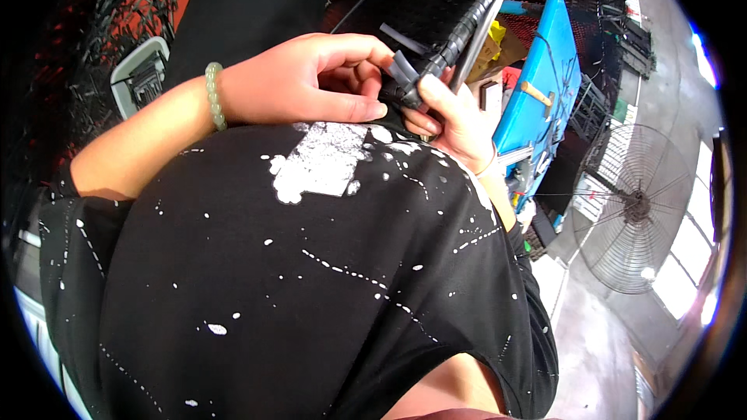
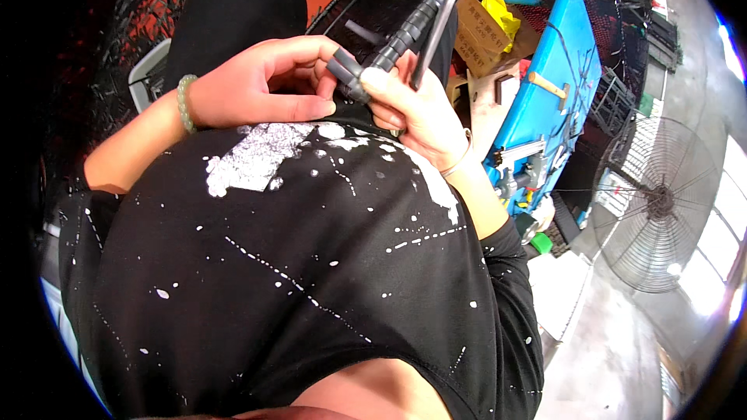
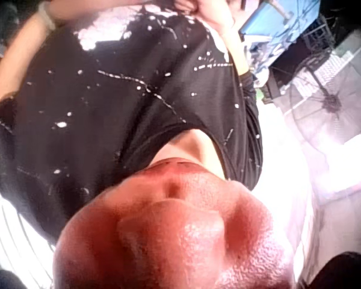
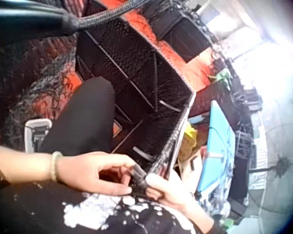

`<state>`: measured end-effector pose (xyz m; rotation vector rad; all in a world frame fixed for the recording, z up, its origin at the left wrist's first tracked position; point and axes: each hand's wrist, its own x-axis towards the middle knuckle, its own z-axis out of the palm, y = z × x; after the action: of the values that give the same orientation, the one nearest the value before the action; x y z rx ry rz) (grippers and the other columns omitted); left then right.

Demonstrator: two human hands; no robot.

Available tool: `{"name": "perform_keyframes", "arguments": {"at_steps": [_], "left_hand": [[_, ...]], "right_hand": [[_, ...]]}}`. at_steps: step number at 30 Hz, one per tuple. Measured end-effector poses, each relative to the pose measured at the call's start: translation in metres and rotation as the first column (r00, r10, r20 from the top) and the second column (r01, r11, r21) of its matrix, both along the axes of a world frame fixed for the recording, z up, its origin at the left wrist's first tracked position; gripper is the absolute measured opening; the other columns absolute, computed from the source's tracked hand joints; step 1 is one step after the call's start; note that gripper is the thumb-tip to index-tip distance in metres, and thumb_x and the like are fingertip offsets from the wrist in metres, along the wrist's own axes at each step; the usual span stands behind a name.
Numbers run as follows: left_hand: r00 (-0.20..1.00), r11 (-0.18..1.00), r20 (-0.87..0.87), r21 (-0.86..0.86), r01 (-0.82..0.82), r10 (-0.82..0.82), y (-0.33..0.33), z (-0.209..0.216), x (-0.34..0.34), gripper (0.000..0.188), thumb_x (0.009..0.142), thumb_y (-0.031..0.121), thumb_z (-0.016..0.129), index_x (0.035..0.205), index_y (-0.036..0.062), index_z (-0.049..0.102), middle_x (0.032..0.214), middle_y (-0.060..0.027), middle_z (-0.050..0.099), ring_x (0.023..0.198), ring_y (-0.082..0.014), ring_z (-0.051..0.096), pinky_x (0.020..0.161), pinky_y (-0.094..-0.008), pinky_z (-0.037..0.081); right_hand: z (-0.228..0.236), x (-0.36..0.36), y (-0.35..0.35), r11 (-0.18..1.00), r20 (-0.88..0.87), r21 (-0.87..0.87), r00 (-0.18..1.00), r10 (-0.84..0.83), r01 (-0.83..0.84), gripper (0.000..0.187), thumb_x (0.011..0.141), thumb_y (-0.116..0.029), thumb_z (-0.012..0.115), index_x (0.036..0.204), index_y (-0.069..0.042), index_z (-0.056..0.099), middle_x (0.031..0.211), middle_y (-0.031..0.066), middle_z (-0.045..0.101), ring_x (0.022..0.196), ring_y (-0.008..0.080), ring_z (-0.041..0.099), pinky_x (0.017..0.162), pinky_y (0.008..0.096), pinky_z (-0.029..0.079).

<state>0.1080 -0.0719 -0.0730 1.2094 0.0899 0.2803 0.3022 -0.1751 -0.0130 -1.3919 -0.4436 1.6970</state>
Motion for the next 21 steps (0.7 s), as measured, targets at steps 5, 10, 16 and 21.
{"name": "perform_keyframes", "arguments": {"at_steps": [5,10,16,21], "left_hand": [[1.000,0.999,-0.002,-0.043,0.008,-0.008,0.003,-0.003,0.000,0.033,0.085,0.008,0.063,0.117,0.0007,0.053,0.080,0.0057,0.052,0.069,0.0014,0.044,0.065,-0.0151,0.038],[0.998,0.991,-0.034,-0.124,-0.052,0.048,0.003,-0.003,-0.007,0.034,0.086,0.009,0.063,0.117,-0.0001,0.053,0.085,0.0033,0.055,0.073,0.0015,0.048,0.066,-0.0141,0.040],[0.998,0.993,-0.047,-0.108,-0.048,0.043,0.006,-0.007,-0.008,0.028,0.088,0.008,0.061,0.114,-0.0007,0.055,0.090,-0.0013,0.060,0.080,-0.0037,0.057,0.073,-0.0180,0.046],[0.988,0.966,-0.045,-0.206,-0.153,0.147,0.005,-0.009,-0.011,0.023,0.089,0.012,0.060,0.108,-0.0004,0.058,0.085,-0.0013,0.060,0.076,-0.0064,0.058,0.072,-0.0206,0.047]], "right_hand": [[0.014,-0.005,0.004,1.000,0.169,-0.022,0.986,-0.001,0.005,0.017,0.085,-0.009,0.064,0.095,-0.004,0.051,0.064,-0.0040,0.044,0.046,0.0021,0.035,0.042,0.0173,0.027],[0.020,-0.007,0.005,0.998,0.162,-0.056,0.987,-0.017,0.027,0.021,0.085,-0.009,0.065,0.097,-0.005,0.048,0.065,-0.0034,0.043,0.046,0.0030,0.035,0.042,0.0177,0.027],[0.019,-0.015,0.006,0.995,0.209,-0.097,0.978,0.010,0.011,0.025,0.085,-0.017,0.063,0.100,-0.001,0.052,0.067,-0.0023,0.045,0.046,0.0027,0.032,0.043,0.0184,0.026],[0.013,-0.006,0.000,0.991,0.182,-0.123,0.983,-0.026,0.049,0.025,0.089,-0.027,0.059,0.099,-0.005,0.052,0.068,-0.0016,0.048,0.045,0.0034,0.031,0.042,0.0195,0.025]]}}
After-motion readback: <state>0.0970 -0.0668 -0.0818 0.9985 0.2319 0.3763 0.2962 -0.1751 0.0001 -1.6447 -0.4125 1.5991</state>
